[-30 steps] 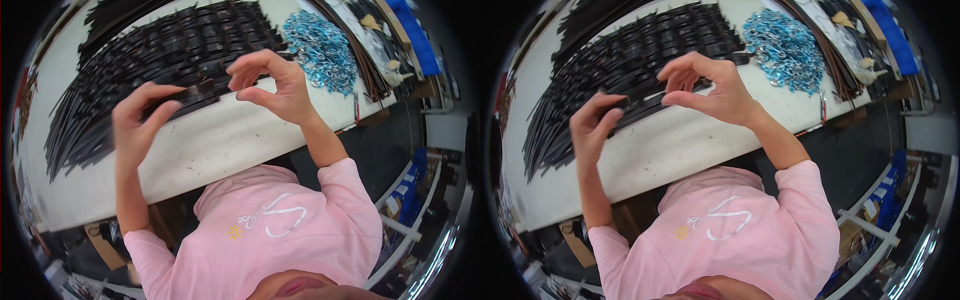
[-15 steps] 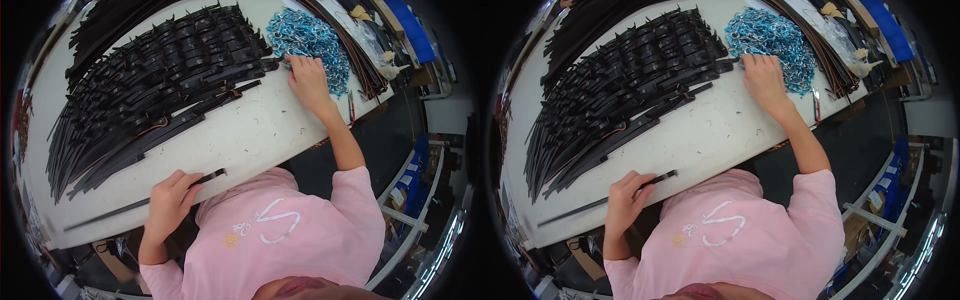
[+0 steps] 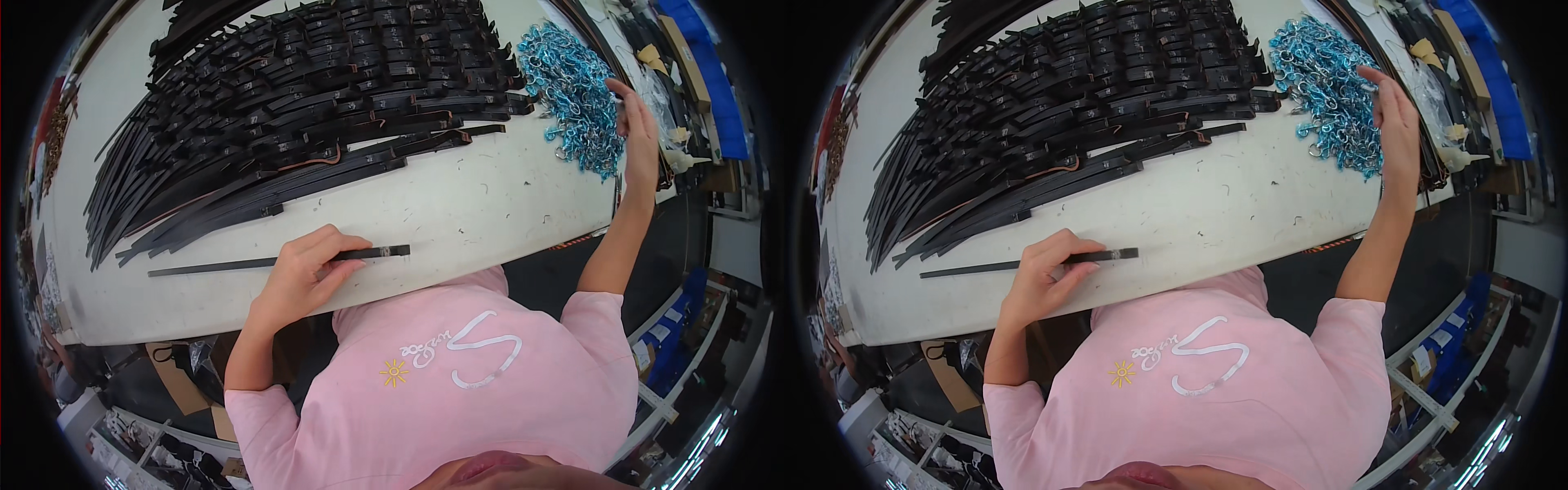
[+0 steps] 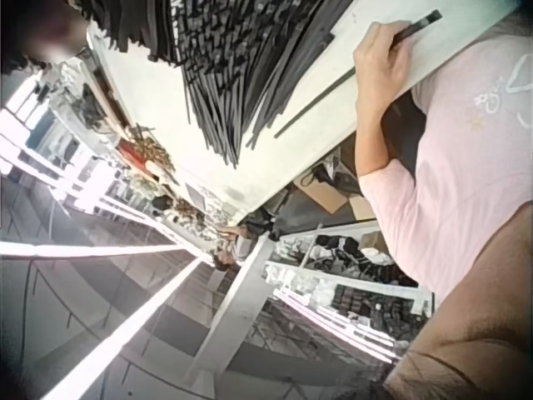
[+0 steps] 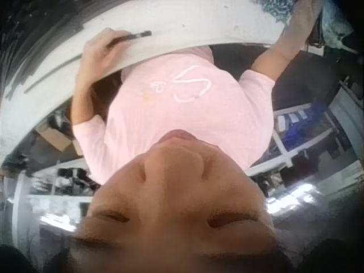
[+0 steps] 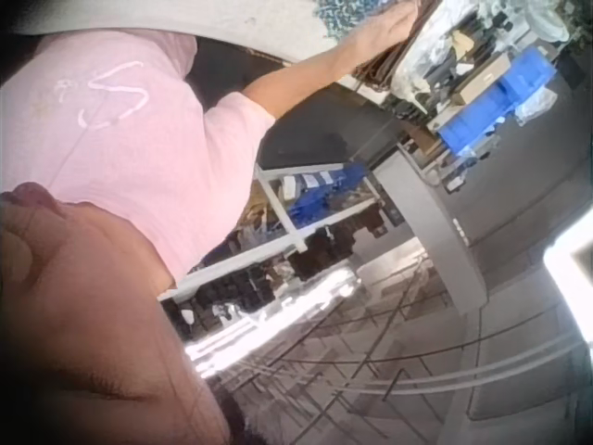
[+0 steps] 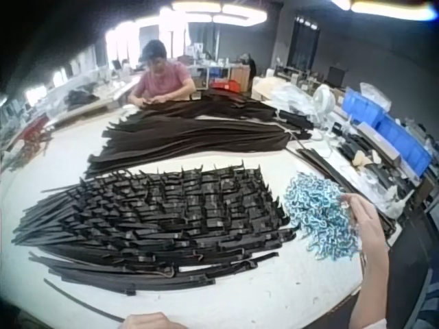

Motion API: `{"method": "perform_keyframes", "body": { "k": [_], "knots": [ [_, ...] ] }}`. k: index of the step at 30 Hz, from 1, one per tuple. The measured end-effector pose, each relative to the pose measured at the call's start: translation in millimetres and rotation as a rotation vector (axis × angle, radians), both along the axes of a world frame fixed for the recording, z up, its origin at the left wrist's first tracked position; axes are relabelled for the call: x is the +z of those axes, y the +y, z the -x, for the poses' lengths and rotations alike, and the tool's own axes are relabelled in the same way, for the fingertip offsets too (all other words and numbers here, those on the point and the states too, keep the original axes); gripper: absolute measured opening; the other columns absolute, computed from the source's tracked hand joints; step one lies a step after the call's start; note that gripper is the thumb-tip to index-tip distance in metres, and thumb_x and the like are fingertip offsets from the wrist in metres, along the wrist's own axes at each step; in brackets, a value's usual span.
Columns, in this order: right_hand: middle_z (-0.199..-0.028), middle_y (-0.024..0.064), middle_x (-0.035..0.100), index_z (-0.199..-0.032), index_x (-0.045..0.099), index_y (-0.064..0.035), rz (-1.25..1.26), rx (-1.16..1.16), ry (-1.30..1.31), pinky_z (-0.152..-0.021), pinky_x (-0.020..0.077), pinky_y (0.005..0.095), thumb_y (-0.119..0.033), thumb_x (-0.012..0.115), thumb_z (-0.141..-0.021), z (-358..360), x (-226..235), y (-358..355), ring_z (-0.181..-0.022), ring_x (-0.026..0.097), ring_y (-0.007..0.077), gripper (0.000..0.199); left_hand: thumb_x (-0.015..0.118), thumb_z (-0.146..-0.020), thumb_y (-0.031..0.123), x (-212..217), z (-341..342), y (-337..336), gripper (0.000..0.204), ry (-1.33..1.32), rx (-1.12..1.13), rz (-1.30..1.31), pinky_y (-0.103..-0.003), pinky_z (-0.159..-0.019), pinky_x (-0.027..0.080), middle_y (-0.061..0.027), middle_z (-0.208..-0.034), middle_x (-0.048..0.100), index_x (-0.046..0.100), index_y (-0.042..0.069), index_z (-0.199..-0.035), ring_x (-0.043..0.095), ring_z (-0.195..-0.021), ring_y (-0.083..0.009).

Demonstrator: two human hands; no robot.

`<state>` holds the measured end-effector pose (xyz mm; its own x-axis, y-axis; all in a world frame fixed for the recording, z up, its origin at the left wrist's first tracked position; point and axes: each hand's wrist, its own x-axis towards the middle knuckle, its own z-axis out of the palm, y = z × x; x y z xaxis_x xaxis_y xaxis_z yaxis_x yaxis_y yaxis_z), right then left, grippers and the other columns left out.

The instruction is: The person applies glue to the ends of black leather strips and attaches blue metal clasps. They handle the strips and clasps one by one, folding the leather over the metal hardware to secure the connection.

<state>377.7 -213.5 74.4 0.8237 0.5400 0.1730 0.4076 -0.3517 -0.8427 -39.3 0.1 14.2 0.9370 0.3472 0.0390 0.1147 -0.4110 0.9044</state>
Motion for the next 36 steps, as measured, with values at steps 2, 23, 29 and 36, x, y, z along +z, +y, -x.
{"method": "perform_keyframes", "body": {
  "k": [2, 23, 29, 36],
  "knots": [
    [-0.079, -0.0056, 0.054, -0.124, 0.068, -0.0012, -0.151, 0.158, -0.026, -0.063, 0.0329, 0.0189, -0.016, 0.044, -0.105, 37, 25, 10, -0.068, 0.038, 0.0028, 0.035, 0.073, -0.082, 0.000, 11, -3, 6, 0.020, -0.005, 0.074, 0.061, -0.022, -0.059, 0.041, -0.0015, -0.081, 0.062, 0.068, 0.000, -0.102, 0.053, -0.067, -0.0086],
    [-0.146, 0.0251, 0.047, -0.146, 0.040, 0.0065, 0.554, 0.361, -0.657, -0.117, 0.0324, 0.0461, -0.037, 0.066, -0.092, 134, -80, -57, -0.136, 0.045, 0.0403, 0.073, 0.060, -0.097, 0.002, -22, 34, 22, 0.012, -0.276, 0.611, 0.252, -0.024, -0.073, 0.047, -0.0054, -0.092, 0.064, 0.062, -0.002, -0.109, 0.058, -0.081, -0.0111],
    [-0.154, 0.0256, 0.036, -0.147, 0.032, 0.0110, 0.416, 0.484, -0.619, -0.121, 0.0248, 0.0466, -0.049, 0.064, -0.091, 193, -90, 13, -0.143, 0.034, 0.0408, 0.088, 0.063, -0.096, 0.004, -34, 40, 31, 0.016, -0.176, 0.490, 0.172, -0.024, -0.074, 0.047, -0.0054, -0.091, 0.067, 0.064, -0.006, -0.109, 0.058, -0.079, -0.0096],
    [-0.157, 0.0235, 0.033, -0.151, 0.031, 0.0058, 0.297, 0.802, -0.367, -0.121, 0.0243, 0.0458, -0.038, 0.063, -0.092, 202, -85, 22, -0.145, 0.032, 0.0380, 0.080, 0.066, -0.092, 0.007, -12, 22, 32, 0.010, -0.095, 0.295, -0.014, -0.021, -0.054, 0.026, 0.0064, -0.067, 0.048, 0.065, -0.001, -0.087, 0.037, -0.061, -0.0021]
  ]
}}
